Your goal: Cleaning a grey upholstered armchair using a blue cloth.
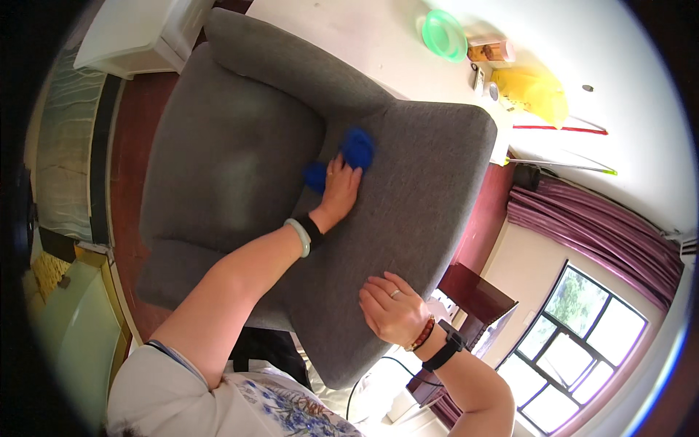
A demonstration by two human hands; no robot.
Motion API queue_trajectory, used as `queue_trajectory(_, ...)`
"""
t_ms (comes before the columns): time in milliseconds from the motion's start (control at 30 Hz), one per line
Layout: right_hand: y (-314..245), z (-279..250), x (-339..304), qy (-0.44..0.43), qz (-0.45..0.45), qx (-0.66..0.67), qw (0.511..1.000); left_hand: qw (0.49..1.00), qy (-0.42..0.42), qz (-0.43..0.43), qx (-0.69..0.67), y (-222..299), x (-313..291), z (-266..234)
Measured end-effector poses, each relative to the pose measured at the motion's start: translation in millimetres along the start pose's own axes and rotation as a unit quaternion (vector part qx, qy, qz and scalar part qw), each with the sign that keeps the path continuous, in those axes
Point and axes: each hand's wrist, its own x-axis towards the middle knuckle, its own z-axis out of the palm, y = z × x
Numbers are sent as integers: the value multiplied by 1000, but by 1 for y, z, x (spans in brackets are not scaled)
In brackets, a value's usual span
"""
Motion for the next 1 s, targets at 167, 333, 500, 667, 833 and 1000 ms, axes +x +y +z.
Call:
queue_trajectory(167, 2, -1, -7, -17, 8, -5, 1000, 996, -11, -92, 0, -32, 21, 22)
queue_trajectory(333, -2, 2, 1, -13, 4, 10, 1000, 972, -120, -116, 166, -131, 30, 28)
queue_trajectory(500, 1, -2, -9, -25, 23, 4, 999, 969, -100, -216, 65, -99, 19, 34)
queue_trajectory(667, 0, -1, -4, -23, 4, -6, 1000, 993, -30, -114, 13, -28, -1, 15)
queue_trajectory(833, -1, -2, -4, -22, 6, -5, 1000, 996, -23, 7, -86, 43, 18, -10)
queue_trajectory(1000, -2, -3, -2, -24, 2, 4, 1000, 998, -49, 38, 0, 5, 44, -6)
